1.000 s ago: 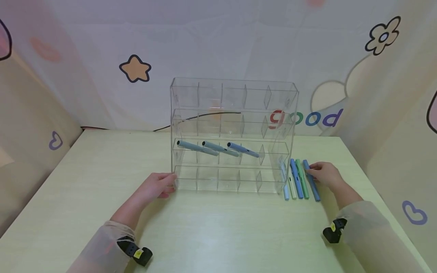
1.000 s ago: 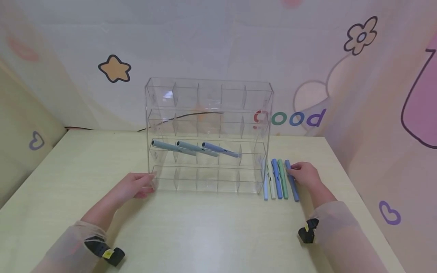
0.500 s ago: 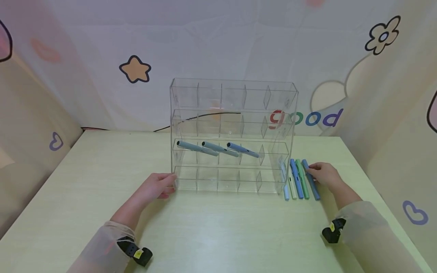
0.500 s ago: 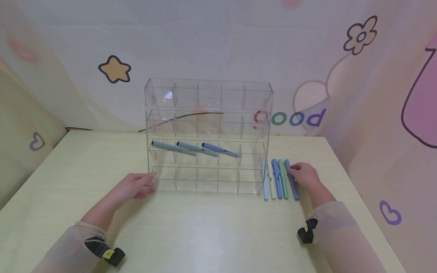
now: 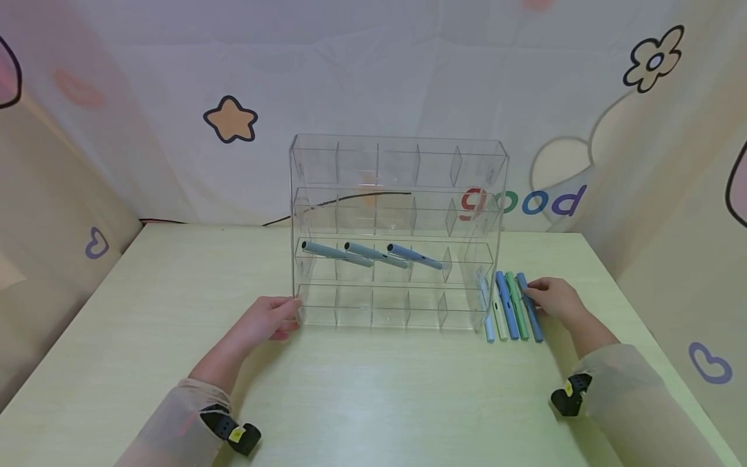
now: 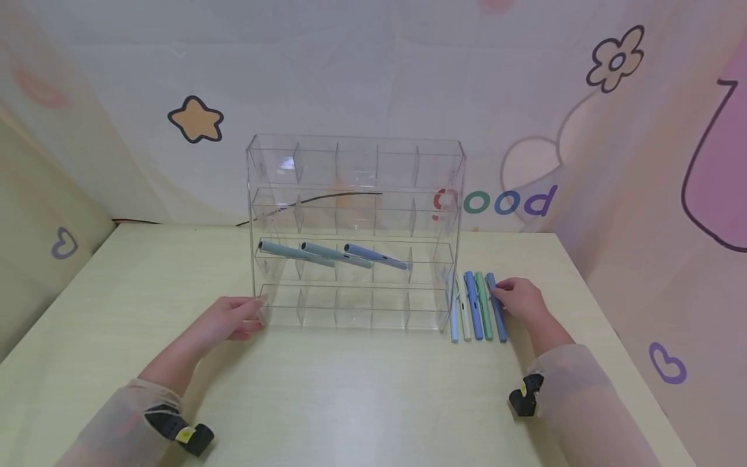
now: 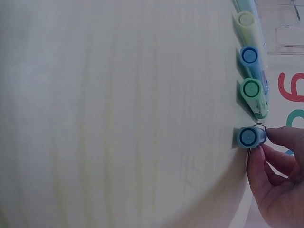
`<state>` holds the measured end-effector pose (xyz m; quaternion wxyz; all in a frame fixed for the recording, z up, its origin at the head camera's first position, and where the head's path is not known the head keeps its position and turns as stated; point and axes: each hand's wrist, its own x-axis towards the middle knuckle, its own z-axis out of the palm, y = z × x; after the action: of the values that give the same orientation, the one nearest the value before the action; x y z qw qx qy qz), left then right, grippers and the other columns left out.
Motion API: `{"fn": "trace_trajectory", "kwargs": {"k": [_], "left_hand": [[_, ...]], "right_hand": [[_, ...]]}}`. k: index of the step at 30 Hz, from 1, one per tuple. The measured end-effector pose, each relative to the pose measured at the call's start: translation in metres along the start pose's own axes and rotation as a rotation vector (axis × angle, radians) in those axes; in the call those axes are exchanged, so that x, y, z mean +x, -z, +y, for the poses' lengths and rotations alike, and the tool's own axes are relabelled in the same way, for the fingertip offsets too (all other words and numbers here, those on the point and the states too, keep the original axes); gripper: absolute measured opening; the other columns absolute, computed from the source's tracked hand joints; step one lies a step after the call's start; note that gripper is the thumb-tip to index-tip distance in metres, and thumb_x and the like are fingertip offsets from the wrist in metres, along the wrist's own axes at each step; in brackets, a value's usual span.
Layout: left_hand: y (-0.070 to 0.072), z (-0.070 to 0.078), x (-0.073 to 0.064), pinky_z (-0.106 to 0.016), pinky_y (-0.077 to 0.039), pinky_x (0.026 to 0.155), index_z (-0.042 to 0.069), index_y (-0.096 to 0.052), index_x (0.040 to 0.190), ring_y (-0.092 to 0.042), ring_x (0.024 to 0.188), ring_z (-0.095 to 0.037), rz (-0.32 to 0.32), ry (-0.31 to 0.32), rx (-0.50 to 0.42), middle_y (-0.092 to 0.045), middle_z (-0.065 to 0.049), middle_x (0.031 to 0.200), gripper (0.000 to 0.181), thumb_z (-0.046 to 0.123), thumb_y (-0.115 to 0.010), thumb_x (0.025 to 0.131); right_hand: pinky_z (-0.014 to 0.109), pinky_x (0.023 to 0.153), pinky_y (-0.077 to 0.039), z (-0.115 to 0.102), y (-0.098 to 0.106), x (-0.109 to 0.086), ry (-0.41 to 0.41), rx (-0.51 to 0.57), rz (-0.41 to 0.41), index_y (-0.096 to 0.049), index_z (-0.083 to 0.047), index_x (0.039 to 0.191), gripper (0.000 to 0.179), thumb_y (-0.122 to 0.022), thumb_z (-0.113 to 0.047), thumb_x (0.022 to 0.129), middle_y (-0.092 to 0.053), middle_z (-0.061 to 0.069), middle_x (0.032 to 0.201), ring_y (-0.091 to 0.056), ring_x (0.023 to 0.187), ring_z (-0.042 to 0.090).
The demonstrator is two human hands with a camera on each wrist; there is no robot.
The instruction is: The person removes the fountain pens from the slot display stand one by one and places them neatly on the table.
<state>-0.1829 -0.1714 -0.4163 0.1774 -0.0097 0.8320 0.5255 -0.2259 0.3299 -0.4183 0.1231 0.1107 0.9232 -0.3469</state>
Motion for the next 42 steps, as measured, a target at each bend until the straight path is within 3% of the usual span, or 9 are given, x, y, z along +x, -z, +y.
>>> {"fn": "trace_trajectory", "kwargs": {"k": [14, 42], "left_hand": [[0.005, -0.0008, -0.0032, -0.035, -0.053, 0.079, -0.007, -0.045, 0.133, -0.059, 0.108, -0.032, -0.007, 0.005, -0.017, -0.047, -0.027, 0.132, 0.052, 0.031, -0.046, 0.098], [0.0006, 0.0026, -0.0008, -0.035, -0.053, 0.08, -0.007, -0.046, 0.133, -0.058, 0.109, -0.032, -0.025, 0.017, -0.019, -0.047, -0.027, 0.133, 0.051, 0.03, -0.045, 0.098]], "right_hand": [[0.037, 0.08, -0.052, -0.005, -0.0045, 0.004, 0.051, -0.027, -0.003, -0.043, 0.016, 0.126, 0.044, -0.045, -0.018, 0.098, -0.05, 0.032, 0.118, -0.055, 0.102, 0.037], [0.034, 0.076, -0.053, -0.0006, -0.0009, 0.0045, 0.037, -0.044, -0.003, -0.044, 0.015, 0.125, 0.043, -0.045, -0.018, 0.098, -0.052, 0.031, 0.115, -0.057, 0.097, 0.034]]}}
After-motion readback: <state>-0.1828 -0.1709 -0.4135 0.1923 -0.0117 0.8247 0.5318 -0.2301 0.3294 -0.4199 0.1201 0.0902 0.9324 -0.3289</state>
